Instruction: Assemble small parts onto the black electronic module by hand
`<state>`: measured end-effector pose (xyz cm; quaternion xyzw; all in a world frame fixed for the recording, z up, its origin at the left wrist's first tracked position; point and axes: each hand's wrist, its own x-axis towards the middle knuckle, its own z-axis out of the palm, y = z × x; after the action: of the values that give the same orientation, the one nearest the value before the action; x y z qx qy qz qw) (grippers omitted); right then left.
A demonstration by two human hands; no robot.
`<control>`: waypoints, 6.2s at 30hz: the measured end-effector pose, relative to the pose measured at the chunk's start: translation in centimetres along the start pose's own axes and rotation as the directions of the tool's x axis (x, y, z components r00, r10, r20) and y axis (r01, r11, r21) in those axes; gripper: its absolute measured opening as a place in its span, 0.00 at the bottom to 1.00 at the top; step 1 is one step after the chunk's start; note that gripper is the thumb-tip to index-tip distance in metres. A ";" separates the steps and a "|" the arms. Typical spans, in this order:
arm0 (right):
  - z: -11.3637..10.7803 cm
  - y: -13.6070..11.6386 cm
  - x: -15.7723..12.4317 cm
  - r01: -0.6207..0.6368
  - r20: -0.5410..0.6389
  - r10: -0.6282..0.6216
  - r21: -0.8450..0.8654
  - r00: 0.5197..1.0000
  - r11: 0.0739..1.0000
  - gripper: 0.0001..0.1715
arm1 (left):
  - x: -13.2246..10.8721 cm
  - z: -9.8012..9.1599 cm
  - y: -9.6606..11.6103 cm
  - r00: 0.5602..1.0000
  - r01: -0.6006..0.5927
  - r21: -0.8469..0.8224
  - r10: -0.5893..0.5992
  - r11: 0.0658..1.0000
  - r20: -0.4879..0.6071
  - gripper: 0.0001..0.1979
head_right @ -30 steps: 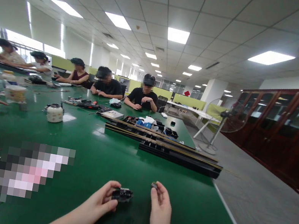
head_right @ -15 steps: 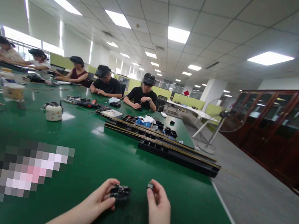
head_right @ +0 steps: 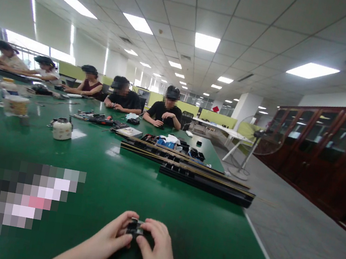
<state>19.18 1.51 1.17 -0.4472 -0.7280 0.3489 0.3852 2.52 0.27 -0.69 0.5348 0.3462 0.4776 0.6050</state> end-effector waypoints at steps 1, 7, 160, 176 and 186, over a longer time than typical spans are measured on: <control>0.0 0.1 0.0 -0.004 0.028 0.005 -0.028 1.000 1.000 0.11 | 0.0 0.0 0.0 1.000 0.004 0.002 -0.004 1.000 -0.005 0.17; -0.2 -0.2 -0.2 -0.016 0.075 0.022 -0.075 0.997 0.997 0.09 | 0.0 0.3 0.1 1.000 0.021 0.027 -0.021 0.999 -0.011 0.15; 0.6 0.4 0.2 -0.119 -0.025 0.141 0.402 0.990 0.908 0.22 | 0.0 -0.5 -0.7 0.991 -0.025 0.139 0.043 0.990 -0.124 0.26; 0.4 0.6 0.2 -0.122 -0.052 0.158 0.417 0.986 0.901 0.23 | -0.1 -0.3 -0.3 0.992 0.047 0.189 -0.024 0.981 -0.121 0.28; 0.4 0.9 0.2 -0.130 -0.053 0.168 0.428 0.984 0.895 0.24 | -0.1 -0.1 0.2 0.993 0.056 0.163 -0.037 0.985 -0.116 0.28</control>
<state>19.10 1.99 0.28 -0.4225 -0.5810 0.5066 0.4767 2.38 0.23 -0.54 0.5475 0.4307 0.4623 0.5487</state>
